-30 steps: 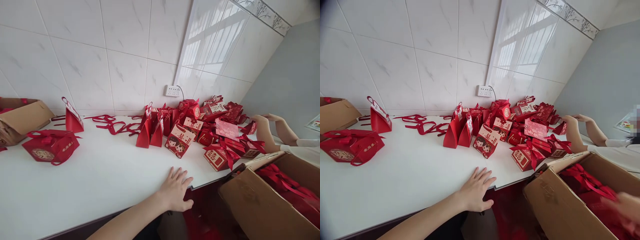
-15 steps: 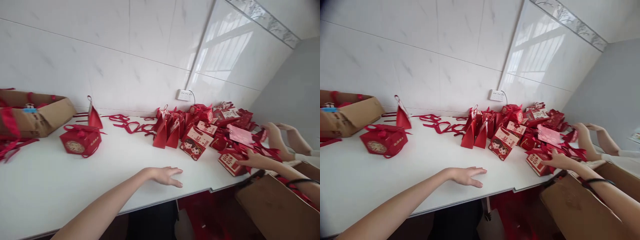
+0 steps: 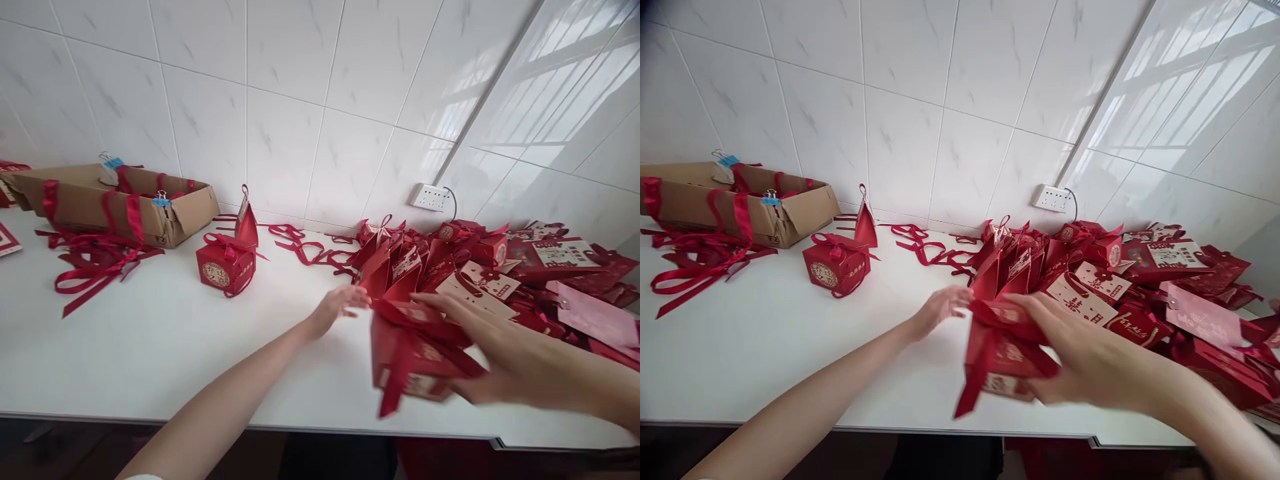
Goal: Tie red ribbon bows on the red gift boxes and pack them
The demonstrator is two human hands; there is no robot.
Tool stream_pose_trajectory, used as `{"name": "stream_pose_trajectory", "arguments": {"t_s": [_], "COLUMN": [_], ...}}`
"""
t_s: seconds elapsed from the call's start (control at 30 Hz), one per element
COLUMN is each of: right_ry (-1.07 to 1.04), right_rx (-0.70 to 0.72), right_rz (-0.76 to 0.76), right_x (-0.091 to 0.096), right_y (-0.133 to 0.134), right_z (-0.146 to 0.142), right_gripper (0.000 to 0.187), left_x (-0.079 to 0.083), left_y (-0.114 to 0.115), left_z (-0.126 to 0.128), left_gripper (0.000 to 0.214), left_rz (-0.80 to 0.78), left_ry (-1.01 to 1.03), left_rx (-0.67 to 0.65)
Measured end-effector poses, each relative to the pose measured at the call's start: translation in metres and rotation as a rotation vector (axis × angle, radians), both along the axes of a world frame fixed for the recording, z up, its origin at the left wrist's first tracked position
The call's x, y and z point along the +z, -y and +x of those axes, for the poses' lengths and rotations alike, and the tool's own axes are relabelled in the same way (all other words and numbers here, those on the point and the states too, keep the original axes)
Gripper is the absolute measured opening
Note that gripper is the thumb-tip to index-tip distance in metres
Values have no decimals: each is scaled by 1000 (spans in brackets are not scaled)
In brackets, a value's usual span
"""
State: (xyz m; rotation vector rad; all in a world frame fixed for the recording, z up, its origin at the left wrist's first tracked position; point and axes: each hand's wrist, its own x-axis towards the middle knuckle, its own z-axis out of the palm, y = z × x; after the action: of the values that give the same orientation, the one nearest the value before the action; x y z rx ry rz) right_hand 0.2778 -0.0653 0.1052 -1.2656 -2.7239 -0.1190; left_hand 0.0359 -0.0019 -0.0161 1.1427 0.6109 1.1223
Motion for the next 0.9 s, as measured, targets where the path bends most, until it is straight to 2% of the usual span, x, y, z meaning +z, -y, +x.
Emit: {"name": "stream_pose_trajectory", "arguments": {"t_s": [0.03, 0.1, 0.2, 0.3, 0.4, 0.5, 0.57, 0.63, 0.67, 0.77, 0.9], "right_ry": [-36, -167, -344, -552, -725, -912, -1063, -1125, -1107, -984, -887], "right_rx": [106, 281, 358, 395, 389, 357, 300, 217, 181, 125, 102], "right_rz": [-30, 39, 50, -50, -153, -397, -510, -464, -401, -267, -296], "right_x": [-5, -21, -56, -91, -109, -109, -105, -102, -101, -97, -93], "right_y": [-13, -41, -79, -102, -106, -99, -95, -95, -96, -100, -103], "right_z": [-26, -72, -113, -117, -105, -95, -93, -93, -93, -90, -86], "right_gripper": [78, 79, 80, 82, 86, 80, 57, 35, 31, 34, 35], "left_x": [4, 10, 16, 14, 10, 7, 4, 2, 1, 0, 1], "left_y": [-4, -11, -16, -15, -11, -7, -5, -6, -6, -8, -9], "left_z": [-9, -27, -49, -53, -44, -35, -34, -35, -36, -39, -41], "left_gripper": [51, 51, 51, 45, 46, 42, 41, 42, 42, 42, 41], "left_rz": [63, 145, 242, 302, 270, 308, 406, 546, 614, 729, 723], "left_ry": [68, 137, 5, -190, -311, -387, -464, -552, -589, -652, -673], "left_rx": [130, 362, 540, 563, 567, 583, 615, 645, 656, 678, 691]}}
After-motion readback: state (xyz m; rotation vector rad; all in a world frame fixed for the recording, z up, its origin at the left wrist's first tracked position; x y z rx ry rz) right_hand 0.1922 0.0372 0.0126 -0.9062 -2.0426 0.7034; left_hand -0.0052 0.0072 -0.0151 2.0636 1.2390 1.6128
